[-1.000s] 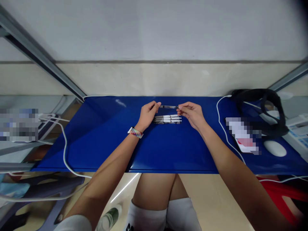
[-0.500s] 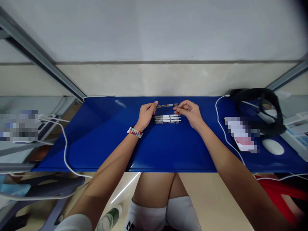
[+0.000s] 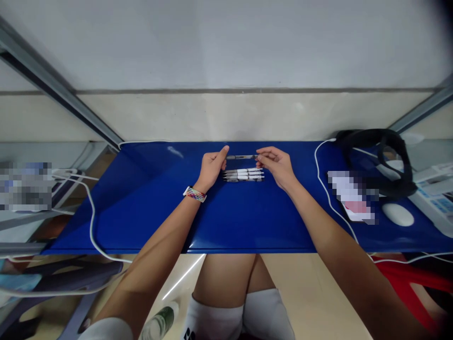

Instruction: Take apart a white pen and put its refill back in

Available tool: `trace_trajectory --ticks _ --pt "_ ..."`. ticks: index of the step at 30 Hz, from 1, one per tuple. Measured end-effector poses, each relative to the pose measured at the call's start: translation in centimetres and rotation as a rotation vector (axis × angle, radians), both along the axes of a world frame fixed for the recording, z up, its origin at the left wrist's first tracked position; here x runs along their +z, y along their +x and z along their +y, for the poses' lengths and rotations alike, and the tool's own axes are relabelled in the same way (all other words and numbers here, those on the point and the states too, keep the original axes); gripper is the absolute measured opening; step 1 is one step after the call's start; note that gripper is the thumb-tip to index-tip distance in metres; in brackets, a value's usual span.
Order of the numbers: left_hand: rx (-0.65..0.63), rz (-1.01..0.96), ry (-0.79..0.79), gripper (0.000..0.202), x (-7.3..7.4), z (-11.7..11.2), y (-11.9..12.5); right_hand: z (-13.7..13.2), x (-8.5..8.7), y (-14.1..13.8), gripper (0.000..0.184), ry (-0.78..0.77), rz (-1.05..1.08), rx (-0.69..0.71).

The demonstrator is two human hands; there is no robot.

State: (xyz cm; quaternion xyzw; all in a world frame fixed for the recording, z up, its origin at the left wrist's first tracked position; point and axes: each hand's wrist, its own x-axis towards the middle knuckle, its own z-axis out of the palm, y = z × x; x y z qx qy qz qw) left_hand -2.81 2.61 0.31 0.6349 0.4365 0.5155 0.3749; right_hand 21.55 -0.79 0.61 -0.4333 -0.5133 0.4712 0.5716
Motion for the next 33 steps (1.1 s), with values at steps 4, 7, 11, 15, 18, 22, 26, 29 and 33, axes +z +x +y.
trace_trajectory --ticks 4,7,11,15,18,22,26,29,33 --pt "0.025 -0.004 0.011 0.078 0.19 0.06 -0.03 -0.05 0.02 0.15 0.035 -0.031 0.056 0.066" --pt "0.038 -0.001 0.021 0.079 0.41 -0.12 0.09 0.02 -0.03 0.22 0.038 -0.076 0.061 0.100" --pt "0.014 0.019 0.035 0.079 0.41 -0.32 0.26 0.13 -0.10 0.24 0.037 -0.053 0.038 0.056" --pt "-0.010 0.013 -0.016 0.084 0.29 -0.35 0.20 0.09 -0.08 0.16 0.035 0.033 0.005 -0.002" --pt "-0.038 0.046 -0.040 0.083 0.42 -0.41 0.02 0.14 -0.12 0.14 0.035 0.040 0.011 -0.016" --pt "-0.100 0.027 -0.057 0.042 0.58 -0.41 -0.16 0.53 -0.43 0.35 0.034 0.026 0.035 -0.066" --pt "-0.165 -0.022 -0.017 0.035 0.51 -0.27 -0.22 0.82 -0.66 0.62 0.032 0.021 0.046 -0.108" --pt "-0.125 0.032 -0.033 0.044 0.45 -0.30 -0.32 0.77 -0.64 0.56 0.031 0.019 0.058 -0.100" --pt "-0.020 0.131 0.005 0.061 0.40 -0.37 -0.53 0.63 -0.65 0.23 0.034 0.008 0.048 -0.088"
